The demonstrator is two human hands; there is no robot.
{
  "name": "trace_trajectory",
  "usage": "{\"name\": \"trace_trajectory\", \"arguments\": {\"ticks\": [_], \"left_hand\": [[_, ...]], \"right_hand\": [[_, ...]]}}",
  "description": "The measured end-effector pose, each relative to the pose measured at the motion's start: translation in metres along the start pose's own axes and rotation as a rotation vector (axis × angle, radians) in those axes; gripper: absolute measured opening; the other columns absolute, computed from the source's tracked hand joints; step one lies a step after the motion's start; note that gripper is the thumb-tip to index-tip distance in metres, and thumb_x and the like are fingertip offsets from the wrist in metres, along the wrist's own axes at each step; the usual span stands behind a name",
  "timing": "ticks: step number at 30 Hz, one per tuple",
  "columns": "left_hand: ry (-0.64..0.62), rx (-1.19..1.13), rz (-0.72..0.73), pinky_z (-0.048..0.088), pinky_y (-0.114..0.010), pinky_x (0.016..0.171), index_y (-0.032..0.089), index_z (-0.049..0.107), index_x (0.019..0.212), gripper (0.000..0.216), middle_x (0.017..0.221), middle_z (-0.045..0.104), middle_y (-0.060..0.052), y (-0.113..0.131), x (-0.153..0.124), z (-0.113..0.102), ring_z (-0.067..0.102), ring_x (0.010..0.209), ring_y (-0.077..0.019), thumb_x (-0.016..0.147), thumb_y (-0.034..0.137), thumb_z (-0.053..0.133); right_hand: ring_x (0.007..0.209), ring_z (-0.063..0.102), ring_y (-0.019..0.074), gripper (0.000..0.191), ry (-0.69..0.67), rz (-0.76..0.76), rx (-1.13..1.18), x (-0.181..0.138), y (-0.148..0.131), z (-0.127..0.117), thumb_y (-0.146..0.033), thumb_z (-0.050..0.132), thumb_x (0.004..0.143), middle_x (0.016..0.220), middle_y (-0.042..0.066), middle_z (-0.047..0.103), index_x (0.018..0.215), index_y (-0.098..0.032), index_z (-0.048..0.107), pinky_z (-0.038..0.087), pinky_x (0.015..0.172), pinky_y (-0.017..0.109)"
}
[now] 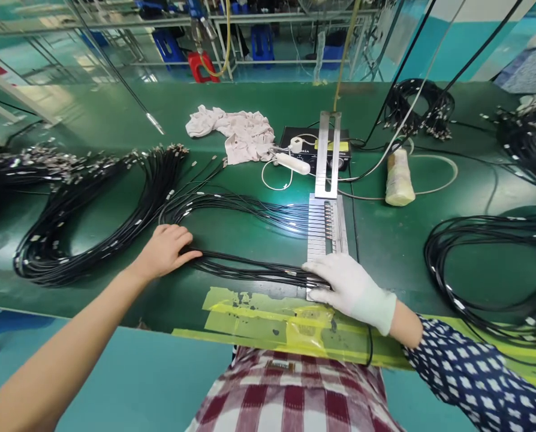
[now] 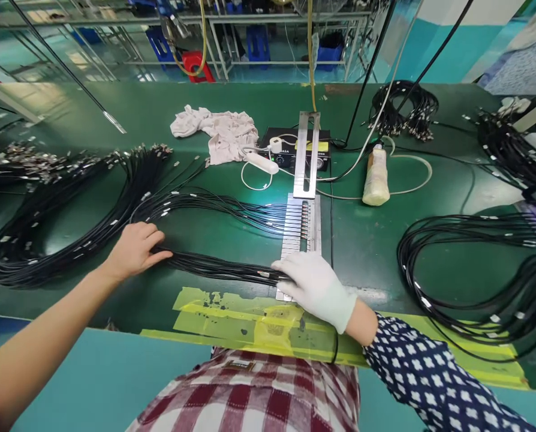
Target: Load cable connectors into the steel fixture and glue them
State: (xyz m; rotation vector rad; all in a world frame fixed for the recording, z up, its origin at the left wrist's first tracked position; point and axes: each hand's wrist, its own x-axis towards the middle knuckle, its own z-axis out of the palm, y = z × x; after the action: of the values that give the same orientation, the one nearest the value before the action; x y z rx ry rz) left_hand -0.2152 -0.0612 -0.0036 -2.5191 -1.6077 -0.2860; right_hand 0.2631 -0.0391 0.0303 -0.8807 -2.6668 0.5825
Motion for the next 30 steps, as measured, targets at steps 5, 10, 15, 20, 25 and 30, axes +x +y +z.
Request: {"name": "trace_trajectory", "arguments": {"ticks": [5,10,15,20,25,30], "left_hand": [[-0.127,-0.303,-0.104,0.041,-0.037,0.085,0.021,0.059,0.085,0.032,0.082,0.061,-0.002,0.010,-0.004,-0.016,0.056,0.081,-0.0197,0.098,0.049,0.051],[0.034,-0.593,-0.223,0.048,-0.031,0.078,0.020,0.060,0.086,0.022,0.085,0.061,-0.002,0.021,0.008,-0.024,0.058,0.083,-0.0176,0.094,0.040,0.061],[-0.091,-0.490,-0.204,0.045,-0.031,0.078,0.020,0.058,0.086,0.022,0.087,0.060,-0.001,0.017,0.008,-0.012,0.057,0.084,-0.0172,0.098,0.038,0.055],[-0.126,-0.307,-0.143,0.041,-0.037,0.087,0.020,0.059,0.094,0.021,0.093,0.062,-0.003,0.039,0.020,-0.001,0.055,0.092,-0.0226,0.097,0.040,0.056],[-0.212,-0.421,-0.022,0.041,-0.040,0.092,0.020,0.058,0.110,0.020,0.108,0.063,-0.007,0.117,0.082,0.013,0.054,0.105,-0.0245,0.098,0.036,0.055],[-0.157,-0.594,-0.051,0.045,-0.033,0.080,0.019,0.054,0.090,0.017,0.090,0.058,-0.004,0.154,0.109,0.018,0.053,0.087,-0.0185,0.103,0.023,0.043]], "right_hand": [[0.119,0.061,0.0311,0.045,0.144,0.161,0.168,-0.018,0.014,-0.012,-0.053,0.061,0.095,0.130,0.011,0.064,0.128,-0.023,0.061,0.049,0.104,0.050],[0.107,0.067,0.0275,0.039,0.347,0.402,0.475,-0.032,0.048,-0.020,-0.053,0.062,0.094,0.119,0.010,0.068,0.119,-0.023,0.064,0.056,0.098,0.045],[0.100,0.069,0.0250,0.038,0.365,0.490,0.550,-0.033,0.068,-0.010,-0.052,0.062,0.094,0.116,0.009,0.070,0.117,-0.022,0.065,0.058,0.096,0.044],[0.105,0.067,0.0255,0.025,0.321,0.400,0.423,-0.032,0.071,-0.006,-0.042,0.060,0.096,0.116,0.008,0.069,0.113,-0.024,0.067,0.056,0.099,0.045],[0.102,0.067,0.0244,0.019,0.373,0.346,0.375,-0.016,0.072,-0.015,-0.035,0.058,0.096,0.111,0.005,0.070,0.108,-0.025,0.069,0.056,0.097,0.042],[0.103,0.067,0.0254,0.017,0.454,0.379,0.353,-0.013,0.089,-0.010,-0.035,0.058,0.097,0.108,0.005,0.071,0.104,-0.025,0.070,0.055,0.098,0.045]]}}
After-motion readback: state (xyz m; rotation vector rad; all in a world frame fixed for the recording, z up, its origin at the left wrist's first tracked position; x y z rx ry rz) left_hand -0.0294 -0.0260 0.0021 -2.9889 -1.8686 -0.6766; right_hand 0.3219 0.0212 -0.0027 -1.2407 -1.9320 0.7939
